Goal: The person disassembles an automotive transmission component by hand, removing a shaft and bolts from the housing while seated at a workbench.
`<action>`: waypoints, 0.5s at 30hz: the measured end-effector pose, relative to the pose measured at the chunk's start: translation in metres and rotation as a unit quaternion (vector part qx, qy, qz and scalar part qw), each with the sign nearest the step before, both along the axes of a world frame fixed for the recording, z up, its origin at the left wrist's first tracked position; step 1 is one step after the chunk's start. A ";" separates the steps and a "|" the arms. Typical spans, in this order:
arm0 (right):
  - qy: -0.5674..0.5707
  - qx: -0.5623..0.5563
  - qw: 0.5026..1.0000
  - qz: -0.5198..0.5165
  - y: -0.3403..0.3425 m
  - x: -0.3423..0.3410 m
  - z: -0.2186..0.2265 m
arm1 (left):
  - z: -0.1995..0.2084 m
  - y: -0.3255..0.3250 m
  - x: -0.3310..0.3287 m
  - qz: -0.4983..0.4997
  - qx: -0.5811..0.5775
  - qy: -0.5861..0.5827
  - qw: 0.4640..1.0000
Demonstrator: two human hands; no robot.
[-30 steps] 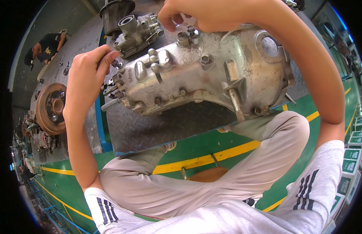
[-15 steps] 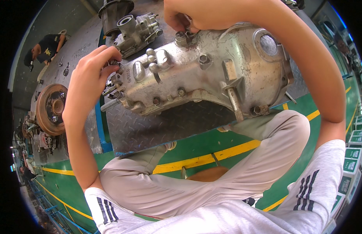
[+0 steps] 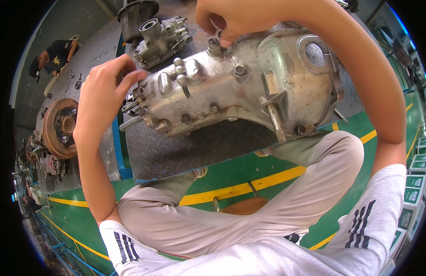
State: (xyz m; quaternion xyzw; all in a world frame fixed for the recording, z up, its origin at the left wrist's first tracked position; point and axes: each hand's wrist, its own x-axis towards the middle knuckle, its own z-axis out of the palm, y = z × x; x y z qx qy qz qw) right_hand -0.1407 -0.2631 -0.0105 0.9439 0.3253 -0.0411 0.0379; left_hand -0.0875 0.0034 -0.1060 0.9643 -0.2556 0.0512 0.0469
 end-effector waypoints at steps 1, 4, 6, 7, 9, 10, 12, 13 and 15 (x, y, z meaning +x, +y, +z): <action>0.014 -0.010 1.000 -0.018 0.005 0.002 0.000 | -0.008 0.010 0.006 -0.102 -0.079 -0.039 0.991; 0.086 -0.050 0.994 -0.052 -0.002 0.032 -0.019 | -0.010 0.019 0.009 -0.166 -0.112 -0.066 0.978; -0.006 0.048 0.994 0.096 -0.013 0.034 -0.031 | -0.005 0.019 0.006 -0.129 -0.068 -0.052 0.988; -0.038 0.072 0.987 0.138 -0.006 0.026 -0.025 | -0.001 0.015 0.002 -0.097 -0.065 -0.044 0.992; 0.027 -0.001 1.000 -0.013 0.005 0.007 -0.003 | -0.002 0.013 0.003 -0.066 -0.061 -0.035 0.995; 0.046 -0.025 0.997 -0.063 0.010 0.004 0.002 | -0.010 0.015 0.009 -0.143 -0.132 -0.026 0.981; 0.082 -0.035 0.995 -0.051 0.006 0.025 -0.013 | -0.012 0.023 0.012 -0.202 -0.185 -0.018 0.962; 0.094 -0.045 0.993 -0.056 0.001 0.030 -0.018 | -0.012 0.022 0.012 -0.177 -0.155 -0.026 0.972; 0.004 0.017 0.999 0.049 -0.016 0.029 -0.032 | -0.011 0.021 0.011 -0.154 -0.126 -0.034 0.979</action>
